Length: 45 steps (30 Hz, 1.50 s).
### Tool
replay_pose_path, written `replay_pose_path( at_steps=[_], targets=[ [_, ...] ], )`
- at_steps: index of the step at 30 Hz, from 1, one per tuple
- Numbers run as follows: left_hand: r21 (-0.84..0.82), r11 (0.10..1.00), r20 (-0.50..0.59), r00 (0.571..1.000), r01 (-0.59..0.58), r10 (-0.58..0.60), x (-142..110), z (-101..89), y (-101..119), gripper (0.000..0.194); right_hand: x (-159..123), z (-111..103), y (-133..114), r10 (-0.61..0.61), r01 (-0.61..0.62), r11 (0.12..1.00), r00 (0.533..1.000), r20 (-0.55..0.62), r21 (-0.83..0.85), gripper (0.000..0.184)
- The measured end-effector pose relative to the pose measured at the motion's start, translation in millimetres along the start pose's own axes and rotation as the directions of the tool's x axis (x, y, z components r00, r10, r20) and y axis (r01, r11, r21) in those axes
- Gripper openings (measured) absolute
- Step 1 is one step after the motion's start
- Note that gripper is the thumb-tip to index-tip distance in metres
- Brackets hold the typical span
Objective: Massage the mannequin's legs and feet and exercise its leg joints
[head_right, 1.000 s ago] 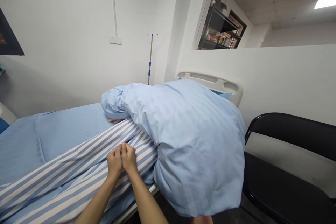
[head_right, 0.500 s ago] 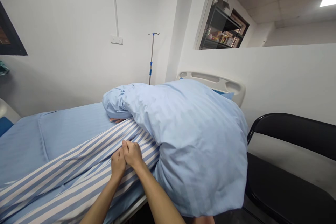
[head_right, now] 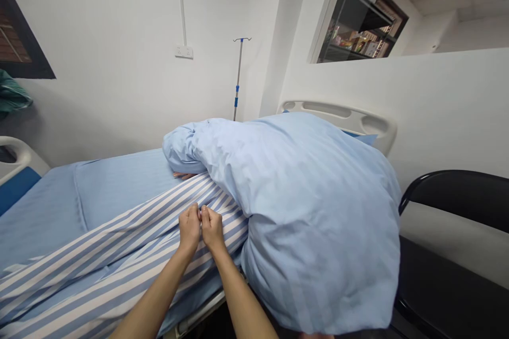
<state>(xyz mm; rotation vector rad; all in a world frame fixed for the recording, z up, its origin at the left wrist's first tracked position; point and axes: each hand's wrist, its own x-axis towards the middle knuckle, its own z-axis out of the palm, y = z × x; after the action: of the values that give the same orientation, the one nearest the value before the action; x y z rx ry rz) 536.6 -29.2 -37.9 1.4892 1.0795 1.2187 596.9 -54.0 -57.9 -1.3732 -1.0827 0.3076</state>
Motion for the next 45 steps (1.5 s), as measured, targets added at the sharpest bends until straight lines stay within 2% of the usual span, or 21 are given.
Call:
replay_pose_path(
  at_steps=[2, 7, 10, 15, 17, 20, 24, 27, 30, 32, 34, 36, 39, 41, 43, 45],
  targets=[
    [-0.007, 1.000, -0.022, 1.000, 0.010, -0.010, 1, 5.2, -2, 0.039, 0, 0, 1, 0.016, -0.015, 1.000, 1.000, -0.021, 0.019, 0.039],
    [0.209, 0.973, 0.033, 0.996, -0.094, 0.089, -6, 8.2, -17, 0.037, 0, 1, 3, 0.031, -0.030, 0.998, 0.999, -0.038, 0.048, 0.037],
    [0.271, 0.956, 0.053, 0.993, -0.112, 0.102, -6, 7.0, -18, 0.037, 2, 0, 0, 0.038, -0.038, 0.998, 0.999, -0.008, 0.049, 0.038],
    [0.326, 0.943, 0.057, 0.997, -0.064, 0.048, -6, 8.1, -12, 0.039, 17, -15, -9, -0.055, 0.071, 0.981, 0.994, 0.093, -0.178, 0.039],
    [0.365, 0.929, 0.063, 0.998, -0.053, 0.033, -7, 9.1, -11, 0.039, 24, -22, -9, -0.097, 0.120, 0.960, 0.990, 0.102, -0.254, 0.041],
    [0.420, 0.907, 0.047, 0.999, -0.035, 0.017, -8, 10.2, -12, 0.038, 31, -29, -1, -0.102, 0.122, 0.947, 0.992, 0.079, -0.298, 0.044],
    [0.441, 0.897, 0.047, 0.999, -0.024, 0.004, -9, 12.9, -13, 0.037, 31, -29, 15, -0.072, 0.070, 0.930, 0.997, 0.010, -0.362, 0.045],
    [0.413, 0.910, 0.065, 0.998, -0.026, -0.001, -11, 13.7, -12, 0.037, 29, -28, 20, -0.077, 0.075, 0.914, 0.997, 0.012, -0.398, 0.045],
    [0.308, 0.951, 0.141, 0.990, -0.040, -0.004, -8, -2.5, -13, 0.037, 27, -30, 20, -0.086, 0.095, 0.913, 0.995, 0.041, -0.397, 0.044],
    [0.257, 0.965, 0.165, 0.986, -0.041, -0.002, -3, -34.1, -16, 0.038, 27, -32, 20, -0.085, 0.096, 0.911, 0.995, 0.045, -0.402, 0.044],
    [0.252, 0.967, 0.148, 0.989, -0.037, -0.001, 2, -86.6, -23, 0.038, 27, -32, 22, -0.081, 0.088, 0.904, 0.996, 0.034, -0.418, 0.045],
    [0.271, 0.962, 0.100, 0.995, -0.002, -0.026, 3, -156.3, -31, 0.038, 28, -32, 25, -0.070, 0.078, 0.899, 0.997, 0.033, -0.431, 0.045],
    [0.319, 0.945, -0.080, 0.996, 0.069, -0.046, -8, -270.8, -46, 0.039, 29, -32, 28, -0.039, 0.050, 0.890, 0.999, 0.035, -0.453, 0.044],
    [0.383, 0.913, -0.204, 0.977, 0.136, -0.060, -20, -335.9, -57, 0.041, 28, -31, 29, -0.024, 0.037, 0.882, 0.999, 0.035, -0.469, 0.044],
    [0.500, 0.843, -0.272, 0.960, 0.199, -0.065, -33, -381.7, -67, 0.043, 28, -30, 27, -0.018, 0.032, 0.874, 0.999, 0.033, -0.485, 0.044],
    [0.654, 0.715, -0.304, 0.951, 0.247, -0.051, -42, -406.1, -74, 0.042, 27, -29, 25, -0.017, 0.030, 0.866, 0.999, 0.030, -0.500, 0.045]
  ],
)
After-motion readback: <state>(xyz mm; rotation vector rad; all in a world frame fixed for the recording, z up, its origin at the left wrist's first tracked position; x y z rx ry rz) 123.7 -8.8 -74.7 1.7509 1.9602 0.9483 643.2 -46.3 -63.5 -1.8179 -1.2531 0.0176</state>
